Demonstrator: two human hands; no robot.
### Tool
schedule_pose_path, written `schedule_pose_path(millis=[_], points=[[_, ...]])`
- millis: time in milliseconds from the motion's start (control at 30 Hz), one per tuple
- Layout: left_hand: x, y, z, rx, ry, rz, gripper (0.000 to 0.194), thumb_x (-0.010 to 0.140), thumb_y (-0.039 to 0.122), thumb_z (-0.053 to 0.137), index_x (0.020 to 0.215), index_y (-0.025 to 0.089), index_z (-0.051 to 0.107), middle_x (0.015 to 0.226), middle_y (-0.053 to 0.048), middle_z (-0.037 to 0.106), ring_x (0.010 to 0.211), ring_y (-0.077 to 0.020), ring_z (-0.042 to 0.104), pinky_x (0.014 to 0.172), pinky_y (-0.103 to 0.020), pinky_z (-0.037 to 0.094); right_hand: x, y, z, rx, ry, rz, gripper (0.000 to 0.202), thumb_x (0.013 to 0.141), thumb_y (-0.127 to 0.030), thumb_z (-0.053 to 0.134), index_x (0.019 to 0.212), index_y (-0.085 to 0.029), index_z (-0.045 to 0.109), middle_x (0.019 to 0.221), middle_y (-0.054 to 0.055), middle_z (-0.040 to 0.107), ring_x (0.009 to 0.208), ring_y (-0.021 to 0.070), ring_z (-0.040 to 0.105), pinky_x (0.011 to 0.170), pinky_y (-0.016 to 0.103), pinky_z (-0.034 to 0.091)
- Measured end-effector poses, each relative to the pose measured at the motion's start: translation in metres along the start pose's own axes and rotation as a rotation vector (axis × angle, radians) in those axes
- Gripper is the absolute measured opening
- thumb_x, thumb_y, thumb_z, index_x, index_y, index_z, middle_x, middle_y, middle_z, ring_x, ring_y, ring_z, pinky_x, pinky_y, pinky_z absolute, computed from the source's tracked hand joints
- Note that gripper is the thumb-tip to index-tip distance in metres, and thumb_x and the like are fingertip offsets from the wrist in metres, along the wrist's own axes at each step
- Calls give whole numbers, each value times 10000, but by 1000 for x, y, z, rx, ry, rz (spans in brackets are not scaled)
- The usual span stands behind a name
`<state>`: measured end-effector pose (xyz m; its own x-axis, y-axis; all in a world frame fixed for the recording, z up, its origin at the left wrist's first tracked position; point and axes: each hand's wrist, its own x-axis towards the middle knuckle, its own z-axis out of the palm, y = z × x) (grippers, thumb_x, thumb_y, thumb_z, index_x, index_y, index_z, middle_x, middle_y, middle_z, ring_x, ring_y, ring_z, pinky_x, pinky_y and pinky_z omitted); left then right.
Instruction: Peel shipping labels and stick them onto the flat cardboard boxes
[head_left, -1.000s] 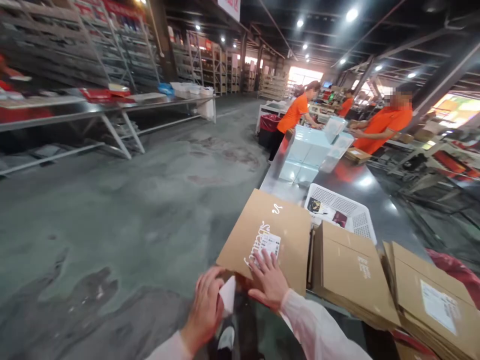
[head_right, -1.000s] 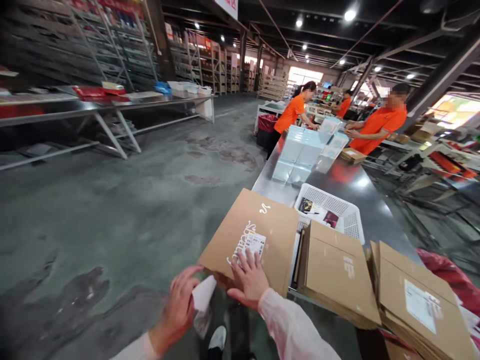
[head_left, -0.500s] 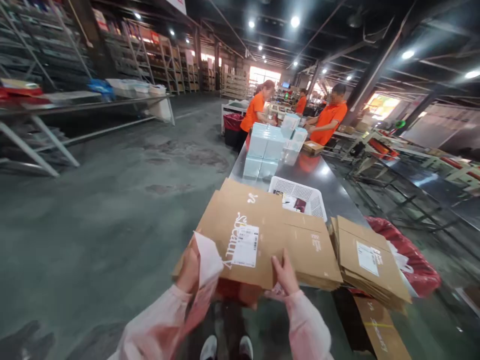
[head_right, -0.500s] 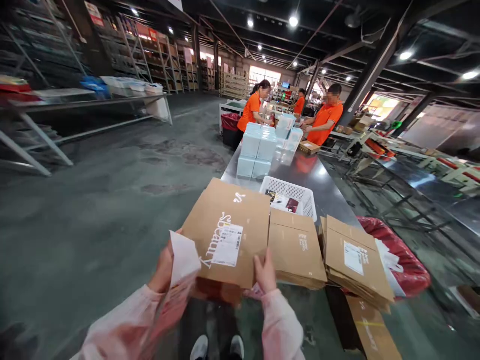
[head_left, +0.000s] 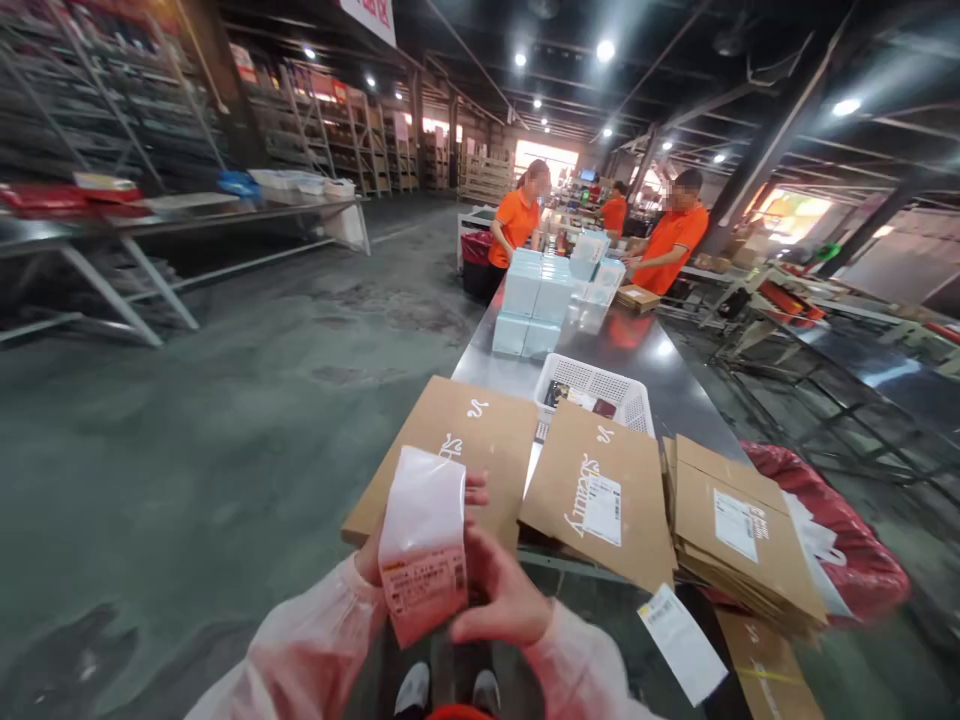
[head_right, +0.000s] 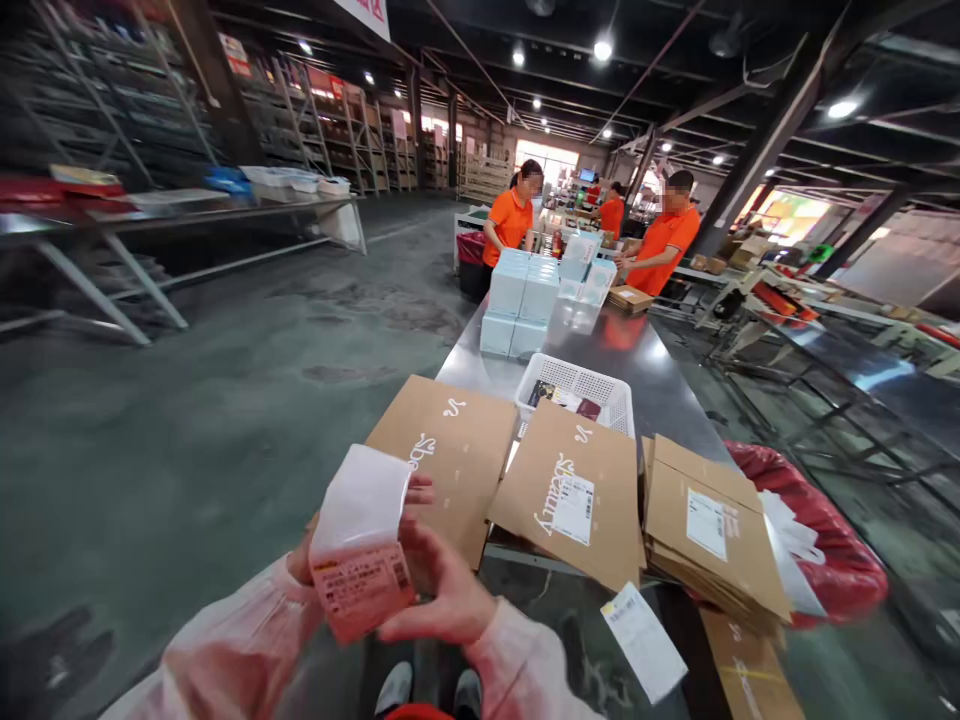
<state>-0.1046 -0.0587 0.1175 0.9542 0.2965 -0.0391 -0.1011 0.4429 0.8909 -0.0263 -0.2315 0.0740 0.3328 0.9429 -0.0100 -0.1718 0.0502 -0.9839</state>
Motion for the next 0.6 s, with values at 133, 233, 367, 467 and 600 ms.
schedule_pose_path(millis=[133, 233, 367, 467, 600], points=[[-2, 24, -34, 537, 647, 269, 364, 835, 252, 465, 1078, 51, 646, 1137, -152, 660, 999, -214, 636, 864, -315, 524, 14, 27, 39, 199, 190, 157, 477, 596, -520, 798, 893, -180, 644, 931, 72, 721, 875, 225, 666, 891, 422, 491], [-22, 29, -45, 811, 656, 456, 396, 780, 240, 593, 1163, 144, 622, 1339, -105, 551, 1296, -234, 432, 1107, -376, 314, 18, 29, 28, 162, 305, 155, 395, 616, -465, 802, 837, -182, 636, 875, 56, 726, 812, 208, 662, 833, 393, 514], [-34, -8, -34, 459, 303, 140, 569, 609, 299, 788, 1139, 171, 627, 1024, -96, 693, 1000, -247, 626, 937, -369, 464, 30, 28, 25, 67, 304, 54, 363, 724, -472, 711, 942, -189, 650, 984, 71, 711, 924, 217, 647, 895, 386, 498], [-28, -39, -30, -76, 381, -39, 596, 506, 286, 844, 1040, 140, 625, 836, -56, 699, 745, -184, 642, 732, -307, 504, 38, 25, 25, -111, 390, -13, 374, 682, -463, 738, 901, -181, 626, 949, 78, 682, 891, 223, 647, 834, 364, 528], [-26, -57, -32, -193, 378, -41, 497, 442, 221, 879, 885, 129, 673, 761, -30, 703, 713, -155, 625, 724, -264, 469, 48, 12, 15, -332, 410, -33, 511, 641, -463, 755, 1049, -193, 607, 965, 85, 679, 864, 225, 656, 726, 328, 555]])
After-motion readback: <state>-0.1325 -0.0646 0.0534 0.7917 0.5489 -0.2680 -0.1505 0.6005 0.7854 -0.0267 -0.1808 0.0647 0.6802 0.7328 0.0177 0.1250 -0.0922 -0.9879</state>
